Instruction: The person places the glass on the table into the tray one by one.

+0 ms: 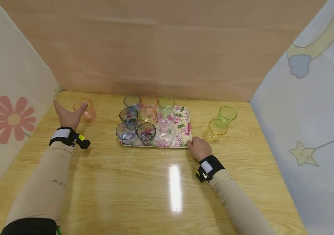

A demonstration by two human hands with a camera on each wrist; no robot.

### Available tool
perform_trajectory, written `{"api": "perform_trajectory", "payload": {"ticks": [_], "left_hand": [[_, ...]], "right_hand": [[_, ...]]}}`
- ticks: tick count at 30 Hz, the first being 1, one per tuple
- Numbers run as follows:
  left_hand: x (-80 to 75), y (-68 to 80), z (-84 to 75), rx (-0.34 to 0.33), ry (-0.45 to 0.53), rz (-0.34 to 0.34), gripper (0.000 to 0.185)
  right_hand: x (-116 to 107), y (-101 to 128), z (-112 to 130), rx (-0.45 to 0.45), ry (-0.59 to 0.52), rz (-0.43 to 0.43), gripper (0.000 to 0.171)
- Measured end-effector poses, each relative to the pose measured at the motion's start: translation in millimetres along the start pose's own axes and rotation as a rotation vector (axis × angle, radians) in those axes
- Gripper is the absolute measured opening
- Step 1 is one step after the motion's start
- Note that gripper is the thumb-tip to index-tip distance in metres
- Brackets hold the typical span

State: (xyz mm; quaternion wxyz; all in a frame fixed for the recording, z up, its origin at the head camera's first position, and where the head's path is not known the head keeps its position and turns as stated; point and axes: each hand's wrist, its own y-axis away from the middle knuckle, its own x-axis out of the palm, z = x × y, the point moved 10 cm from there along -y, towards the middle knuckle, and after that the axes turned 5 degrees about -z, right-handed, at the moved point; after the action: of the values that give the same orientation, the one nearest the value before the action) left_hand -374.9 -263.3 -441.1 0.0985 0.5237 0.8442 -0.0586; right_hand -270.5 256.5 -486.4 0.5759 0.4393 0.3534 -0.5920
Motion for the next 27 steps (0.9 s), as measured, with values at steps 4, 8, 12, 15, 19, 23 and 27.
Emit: {"api": "perform_trajectory", "payload": {"ticks": [4,8,12,15,19,23,27], "left_hand": [[3.1,-2.0,24.0,-0.103,0.042,0.021,0.132],[7.7,-1.2,36.5,-0.123,0.005,0.065,0.129],[11.1,-3.3,36.3,-0.076,-0.042,0.062,0.118],[11.3,-5.4,32.8,-0.046,-0.054,0.036,0.106],[13.7,-6.9,28.2,-0.028,-0.046,0.034,0.091],[14.8,-7.6,30.4,-0.059,-0.009,0.033,0.086],[14.4,-7.6,33.8,-0.064,0.007,0.021,0.086]], "right_hand": [[2,-1,0,0.005,-0.006,0.003,0.038],[2,-1,1,0.004,-0.009,0.004,0.038],[1,-2,-1,0.010,0.005,-0.002,0.038],[1,-2,-1,0.010,0.005,0.006,0.038],[0,-2,0,0.006,0.002,0.012,0.038],[0,-3,0,-0.001,0.002,0.008,0.038],[1,-3,0,-0.005,0.001,0.010,0.038]]}}
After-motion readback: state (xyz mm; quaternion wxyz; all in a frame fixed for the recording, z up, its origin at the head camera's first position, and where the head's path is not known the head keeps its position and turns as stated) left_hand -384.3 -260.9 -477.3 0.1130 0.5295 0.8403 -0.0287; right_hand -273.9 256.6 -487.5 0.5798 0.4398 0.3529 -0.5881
